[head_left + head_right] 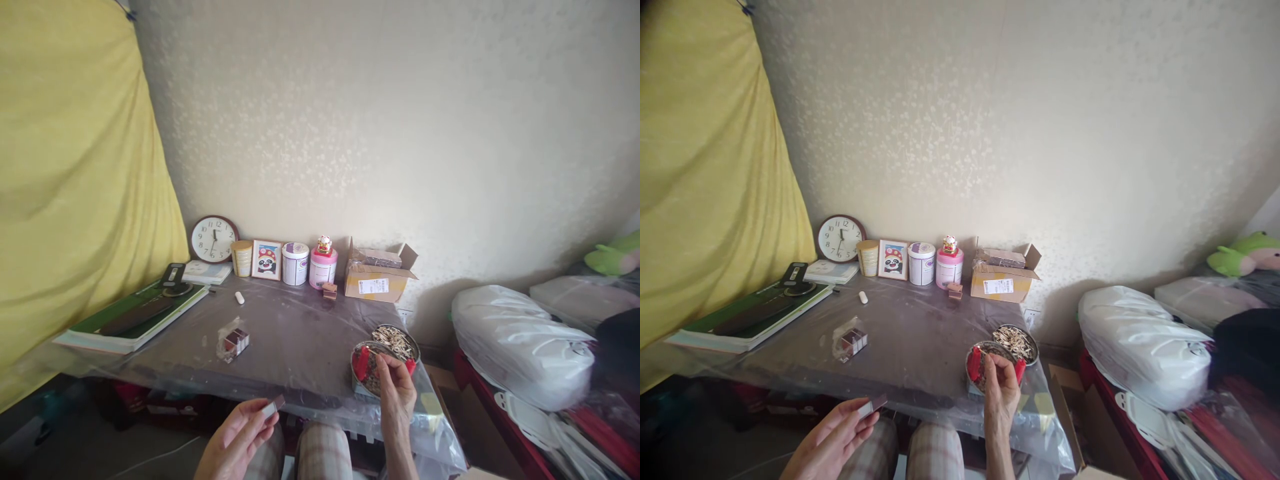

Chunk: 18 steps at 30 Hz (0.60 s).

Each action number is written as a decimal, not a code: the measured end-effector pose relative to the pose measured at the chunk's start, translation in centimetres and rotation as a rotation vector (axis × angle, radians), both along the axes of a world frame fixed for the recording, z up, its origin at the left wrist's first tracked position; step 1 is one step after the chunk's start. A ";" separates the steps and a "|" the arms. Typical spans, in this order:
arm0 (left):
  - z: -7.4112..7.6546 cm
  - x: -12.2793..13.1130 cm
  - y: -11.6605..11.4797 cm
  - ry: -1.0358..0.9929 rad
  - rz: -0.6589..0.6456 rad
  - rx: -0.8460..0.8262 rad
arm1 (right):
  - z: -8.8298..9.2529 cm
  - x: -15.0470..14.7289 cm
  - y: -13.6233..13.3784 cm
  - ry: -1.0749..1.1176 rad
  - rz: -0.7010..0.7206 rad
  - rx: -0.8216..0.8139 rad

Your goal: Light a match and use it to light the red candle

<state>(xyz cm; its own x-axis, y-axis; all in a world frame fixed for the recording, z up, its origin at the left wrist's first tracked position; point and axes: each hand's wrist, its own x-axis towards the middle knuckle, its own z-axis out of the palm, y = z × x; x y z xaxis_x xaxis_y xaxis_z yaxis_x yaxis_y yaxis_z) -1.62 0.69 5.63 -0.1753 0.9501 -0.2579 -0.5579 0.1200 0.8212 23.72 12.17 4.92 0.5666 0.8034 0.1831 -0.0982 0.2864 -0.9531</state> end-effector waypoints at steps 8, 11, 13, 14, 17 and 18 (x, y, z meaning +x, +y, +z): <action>-1.2 -0.2 0.6 -0.033 -0.005 0.007 | 0.2 -0.1 0.0 -0.002 0.002 0.006; -1.0 -0.3 0.6 -0.034 -0.011 0.007 | 0.3 -0.1 0.1 -0.008 0.001 0.001; -0.8 -0.3 0.5 -0.030 -0.010 0.001 | 0.3 -0.1 0.1 -0.008 -0.004 -0.004; -0.6 -0.2 0.4 -0.026 -0.010 -0.004 | 0.3 -0.1 0.1 -0.007 -0.004 -0.006; -0.2 -0.2 0.2 -0.021 -0.009 -0.017 | 0.3 -0.1 0.0 -0.003 -0.005 -0.005; -0.1 -0.1 0.2 -0.021 -0.006 -0.016 | 0.3 -0.1 -0.1 -0.002 -0.005 -0.004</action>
